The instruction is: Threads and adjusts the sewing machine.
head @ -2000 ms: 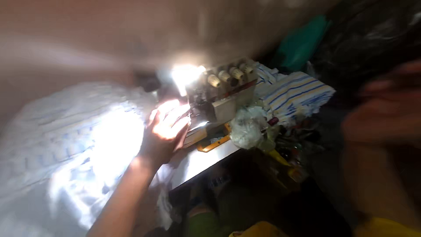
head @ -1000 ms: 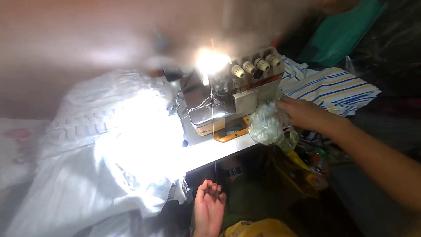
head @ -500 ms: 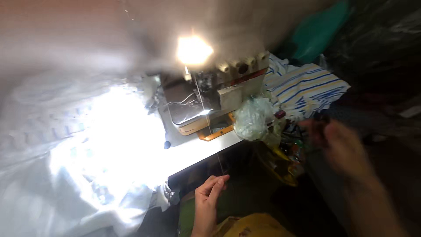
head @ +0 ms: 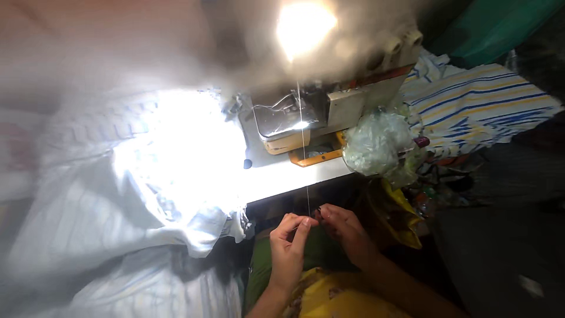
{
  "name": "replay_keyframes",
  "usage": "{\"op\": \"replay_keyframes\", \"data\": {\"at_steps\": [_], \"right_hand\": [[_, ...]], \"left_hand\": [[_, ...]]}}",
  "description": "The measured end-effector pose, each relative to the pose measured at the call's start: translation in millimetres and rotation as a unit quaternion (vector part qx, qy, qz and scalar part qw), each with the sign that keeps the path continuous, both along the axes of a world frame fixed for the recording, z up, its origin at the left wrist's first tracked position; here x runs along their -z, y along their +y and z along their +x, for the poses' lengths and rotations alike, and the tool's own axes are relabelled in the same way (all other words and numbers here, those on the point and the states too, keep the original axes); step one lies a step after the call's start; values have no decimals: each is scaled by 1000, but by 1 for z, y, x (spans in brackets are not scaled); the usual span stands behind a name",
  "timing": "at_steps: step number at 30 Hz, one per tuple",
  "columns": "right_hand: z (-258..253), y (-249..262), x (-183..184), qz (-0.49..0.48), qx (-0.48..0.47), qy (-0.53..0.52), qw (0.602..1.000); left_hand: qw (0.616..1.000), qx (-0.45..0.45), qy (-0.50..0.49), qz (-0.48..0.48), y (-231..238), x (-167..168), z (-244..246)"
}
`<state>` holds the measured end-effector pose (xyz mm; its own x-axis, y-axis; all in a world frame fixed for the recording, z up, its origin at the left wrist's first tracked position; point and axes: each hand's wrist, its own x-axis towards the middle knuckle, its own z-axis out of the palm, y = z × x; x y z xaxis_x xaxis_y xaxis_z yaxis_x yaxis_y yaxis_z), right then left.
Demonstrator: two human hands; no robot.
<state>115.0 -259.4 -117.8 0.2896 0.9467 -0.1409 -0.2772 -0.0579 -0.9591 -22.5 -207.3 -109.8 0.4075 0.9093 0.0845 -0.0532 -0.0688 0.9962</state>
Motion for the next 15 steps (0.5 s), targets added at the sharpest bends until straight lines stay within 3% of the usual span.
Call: {"op": "replay_keyframes", "data": {"at_steps": [15], "right_hand": [[-3, 14, -9, -6, 2, -15, 1000]], "left_hand": [[1000, -19, -8, 7, 4, 1, 0]]}}
